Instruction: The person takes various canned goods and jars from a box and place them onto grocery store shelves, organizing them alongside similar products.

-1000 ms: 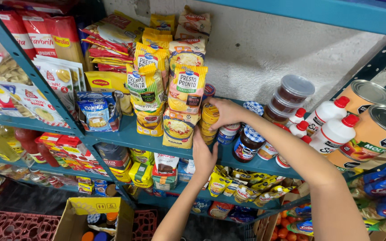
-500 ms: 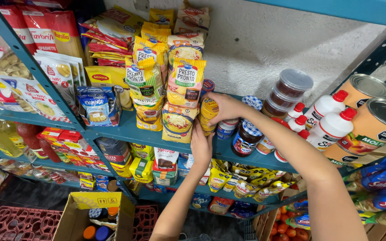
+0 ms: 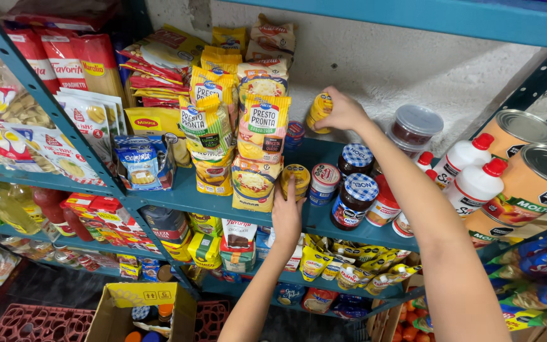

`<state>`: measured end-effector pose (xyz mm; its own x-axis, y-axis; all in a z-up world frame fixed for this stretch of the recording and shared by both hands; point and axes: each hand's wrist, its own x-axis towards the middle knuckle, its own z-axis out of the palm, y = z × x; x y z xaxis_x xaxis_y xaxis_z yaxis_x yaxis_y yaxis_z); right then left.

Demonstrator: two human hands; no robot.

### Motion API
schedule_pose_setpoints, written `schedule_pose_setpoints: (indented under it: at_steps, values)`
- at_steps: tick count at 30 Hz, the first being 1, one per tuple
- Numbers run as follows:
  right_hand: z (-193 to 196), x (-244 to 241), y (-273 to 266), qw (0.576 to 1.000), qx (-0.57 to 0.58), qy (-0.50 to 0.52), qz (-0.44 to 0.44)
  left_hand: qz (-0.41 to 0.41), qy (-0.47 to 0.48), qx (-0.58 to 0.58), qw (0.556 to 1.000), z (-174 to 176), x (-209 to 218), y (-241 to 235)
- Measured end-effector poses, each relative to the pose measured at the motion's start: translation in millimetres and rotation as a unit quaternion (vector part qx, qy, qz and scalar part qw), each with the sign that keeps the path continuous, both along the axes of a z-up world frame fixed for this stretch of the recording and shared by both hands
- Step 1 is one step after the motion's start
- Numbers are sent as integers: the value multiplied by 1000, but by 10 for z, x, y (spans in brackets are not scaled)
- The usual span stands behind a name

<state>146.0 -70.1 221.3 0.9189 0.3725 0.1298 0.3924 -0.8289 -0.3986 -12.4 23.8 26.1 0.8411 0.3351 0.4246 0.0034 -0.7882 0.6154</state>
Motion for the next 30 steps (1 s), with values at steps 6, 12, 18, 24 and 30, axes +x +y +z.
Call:
schedule_pose_setpoints:
  at_steps: [6, 12, 18, 24, 30]
  values:
    - [-163, 363, 153, 981, -168, 92, -12, 4, -18, 16, 1000, -4, -8, 9]
    - [-411, 699, 187, 951, -262, 164, 26, 21, -54, 30, 998, -37, 19, 8]
    - [-599, 905, 268, 949, -250, 190, 26, 35, -73, 38, 996, -122, 65, 11]
    - [-665, 835, 226, 953, -199, 228, 14, 27, -90, 35, 995, -223, 94, 2]
    - [-842, 911, 279, 952, -176, 250, 27, 25, -74, 40, 996, -231, 91, 1]
